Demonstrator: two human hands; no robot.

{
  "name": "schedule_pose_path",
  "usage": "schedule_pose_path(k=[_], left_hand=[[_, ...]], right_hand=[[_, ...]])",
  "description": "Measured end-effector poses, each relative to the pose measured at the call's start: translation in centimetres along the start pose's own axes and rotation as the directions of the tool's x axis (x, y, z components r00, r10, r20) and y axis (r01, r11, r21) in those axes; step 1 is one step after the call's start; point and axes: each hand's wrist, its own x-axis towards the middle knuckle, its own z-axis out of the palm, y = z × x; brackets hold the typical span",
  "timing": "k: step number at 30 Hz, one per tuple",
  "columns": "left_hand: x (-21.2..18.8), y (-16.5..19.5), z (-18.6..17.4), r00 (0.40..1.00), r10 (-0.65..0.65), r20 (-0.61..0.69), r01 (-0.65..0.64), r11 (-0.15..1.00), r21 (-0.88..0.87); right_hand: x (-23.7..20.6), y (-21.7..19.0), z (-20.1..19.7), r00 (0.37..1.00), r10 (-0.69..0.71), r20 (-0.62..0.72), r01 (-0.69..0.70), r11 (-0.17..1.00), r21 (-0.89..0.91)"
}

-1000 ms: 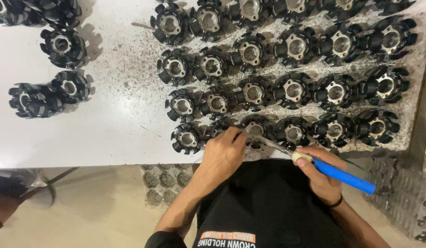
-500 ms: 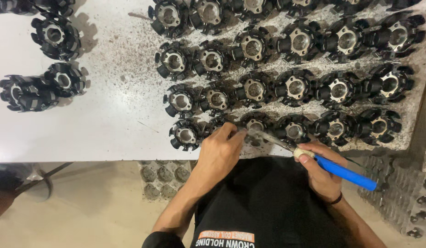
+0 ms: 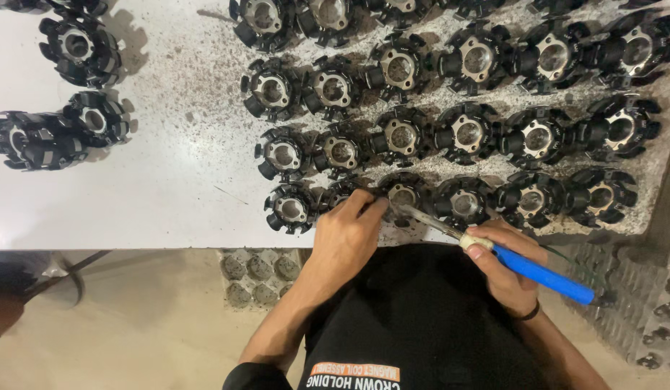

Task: The person solders wire leads onto black plastic fan/rotor housings arranged in rows on a workbench, holding each housing steady with one hand while applying a soldering iron with the other, then moving to the next housing. Near the end they handle a red test probe lead over the finished housings.

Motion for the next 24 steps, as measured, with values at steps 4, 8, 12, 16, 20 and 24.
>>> schedule_pose_path(k=[4,8,12,16,20,24], left_hand=[[0.1,-0.1,0.4,0.999,0.017,-0.028,-0.017,1.000,-0.001],[-0.1,0.0,0.5,0.996,0.071,-0.049,-0.072,0.997,-0.016],[-0.4,0.0,0.4,0.999,0.024,-0.047,-0.025,0.999,-0.020],[-0.6,-0.5,0.4,0.998,0.045,-0.053,-0.046,0.999,-0.018],[-0.8,-1.0,0.6,0.995,0.083,-0.049,-0.085,0.996,-0.022],[-0.8,-1.3,1.0,0.993,0.100,-0.069,-0.100,0.995,0.001]], right_hand=[[0.3,-0.1,-0.3,1.000,-0.007,0.000,0.007,1.000,0.029],[0.1,0.1,-0.4,0.995,0.048,-0.084,-0.045,0.998,0.042],[-0.2,0.7,-0.3,0.997,0.013,-0.070,-0.007,0.997,0.078],[-0.4,1.4,-0.5,0.998,0.036,-0.059,-0.031,0.996,0.081],[-0.6,2.1,-0.2,0.987,0.114,-0.109,-0.067,0.931,0.359],[-0.8,2.4,-0.3,0.998,0.035,-0.056,-0.022,0.978,0.208]])
